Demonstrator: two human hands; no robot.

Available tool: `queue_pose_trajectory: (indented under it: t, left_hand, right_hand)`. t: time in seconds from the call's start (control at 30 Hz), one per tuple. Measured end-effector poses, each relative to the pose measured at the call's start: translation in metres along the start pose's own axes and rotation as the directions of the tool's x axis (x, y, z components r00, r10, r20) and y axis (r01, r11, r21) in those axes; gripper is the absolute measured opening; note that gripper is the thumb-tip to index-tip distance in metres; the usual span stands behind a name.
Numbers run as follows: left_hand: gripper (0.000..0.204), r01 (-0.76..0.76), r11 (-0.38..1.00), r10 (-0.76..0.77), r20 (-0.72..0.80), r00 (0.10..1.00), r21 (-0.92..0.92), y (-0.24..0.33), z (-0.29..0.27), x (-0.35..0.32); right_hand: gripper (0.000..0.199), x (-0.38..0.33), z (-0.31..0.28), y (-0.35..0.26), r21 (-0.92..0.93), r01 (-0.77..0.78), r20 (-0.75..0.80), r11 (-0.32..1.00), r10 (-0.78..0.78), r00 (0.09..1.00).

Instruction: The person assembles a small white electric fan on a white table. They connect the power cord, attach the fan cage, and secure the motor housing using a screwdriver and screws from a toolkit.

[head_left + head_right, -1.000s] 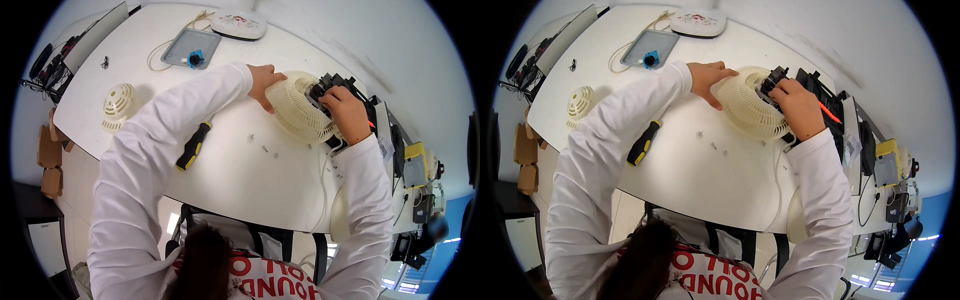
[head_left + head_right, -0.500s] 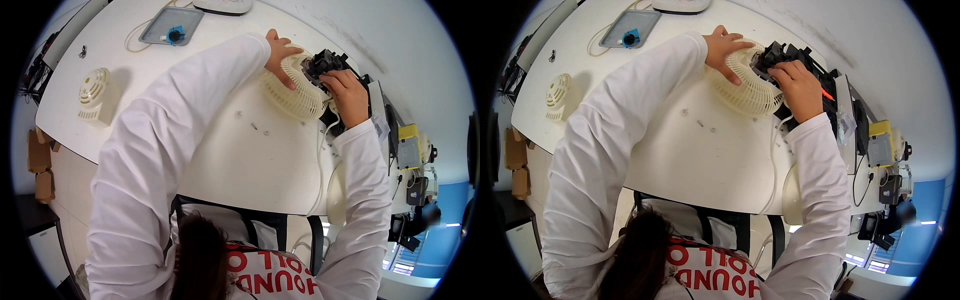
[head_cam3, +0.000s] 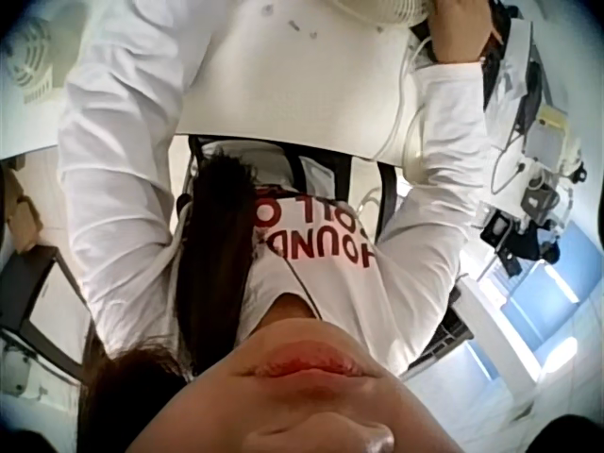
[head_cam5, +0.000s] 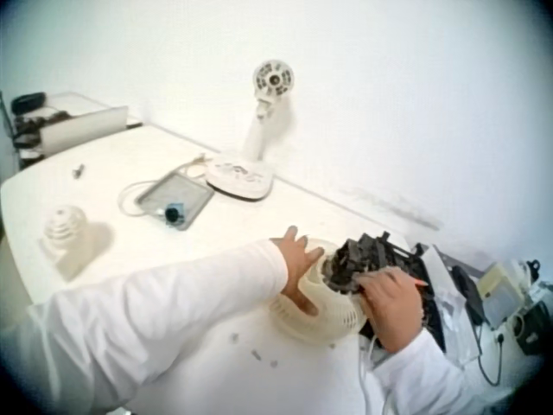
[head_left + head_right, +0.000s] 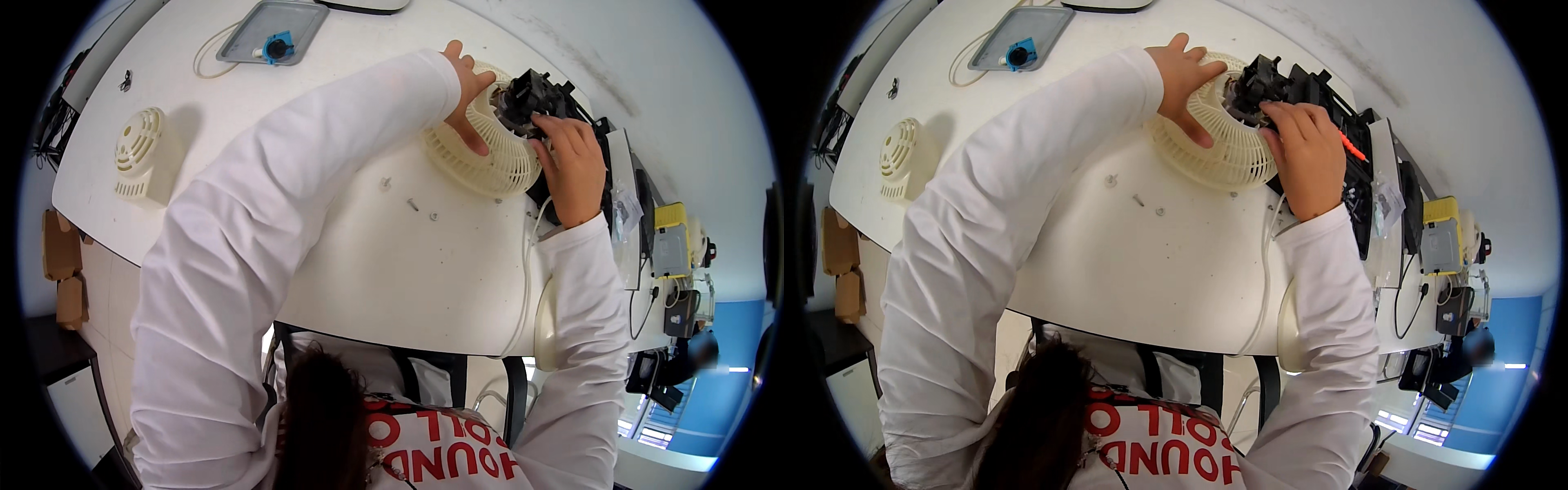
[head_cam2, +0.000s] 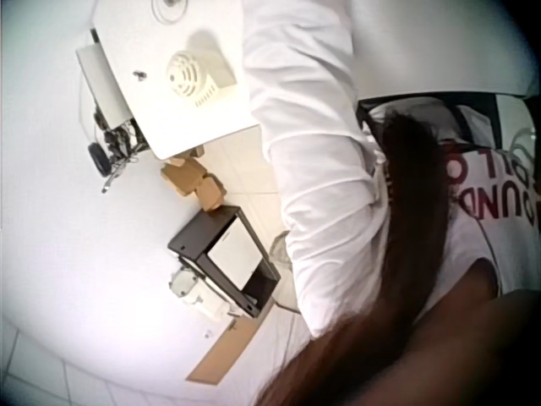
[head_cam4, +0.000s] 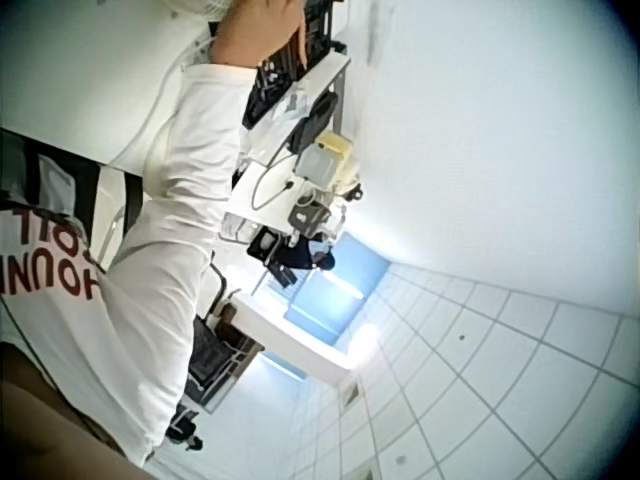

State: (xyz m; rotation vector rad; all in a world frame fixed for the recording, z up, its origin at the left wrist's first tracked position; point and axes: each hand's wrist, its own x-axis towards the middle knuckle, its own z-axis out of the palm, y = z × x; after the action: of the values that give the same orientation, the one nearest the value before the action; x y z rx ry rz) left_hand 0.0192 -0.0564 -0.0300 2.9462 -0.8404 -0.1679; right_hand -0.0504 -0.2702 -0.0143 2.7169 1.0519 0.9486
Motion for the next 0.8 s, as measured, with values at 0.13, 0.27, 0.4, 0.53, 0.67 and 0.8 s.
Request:
queue_pose_trajectory:
  t: [0.13, 0.27, 0.4, 0.53, 0.67, 0.8]
  left_hand:
    - [0.126, 0.006, 0.999, -0.007, 0.032, 0.999, 0.043, 0.003, -0.005, 0.0]
    - [0.125, 0.008, 0.999, -0.008, 0.015, 1.0, 0.05, 0.004, -0.006, -0.001]
    - [0.123, 0.007, 0.999, -0.007, 0.002, 1.0, 0.043, 0.004, -0.005, -0.003]
    - [0.122, -0.005, 1.0, 0.005, 0.004, 1.0, 0.02, 0.0, -0.002, -0.001]
    - [0.123, -0.016, 1.0, 0.017, -0.009, 1.0, 0.013, 0.0, -0.001, -0.001]
    - [0.124, -0.033, 0.999, 0.034, -0.039, 0.999, 0.019, 0.001, 0.0, -0.003]
  right_hand:
    - [0.027, -0.001, 0.004, -0.011, 0.123, -0.136, -0.11, 0.983, 0.15, 0.983]
    - [0.026, -0.003, 0.011, -0.008, 0.088, -0.17, -0.182, 0.982, 0.183, 0.966]
    - [0.025, -0.001, 0.012, -0.004, 0.003, -0.162, -0.218, 0.987, 0.159, 0.963]
    - [0.022, 0.004, 0.014, -0.004, -0.058, -0.155, -0.199, 0.986, 0.141, 0.97]
    - [0.022, 0.002, 0.015, -0.002, 0.041, -0.178, -0.194, 0.983, 0.183, 0.964]
    - [0.022, -0.002, 0.016, -0.001, 0.12, -0.222, -0.178, 0.968, 0.241, 0.954]
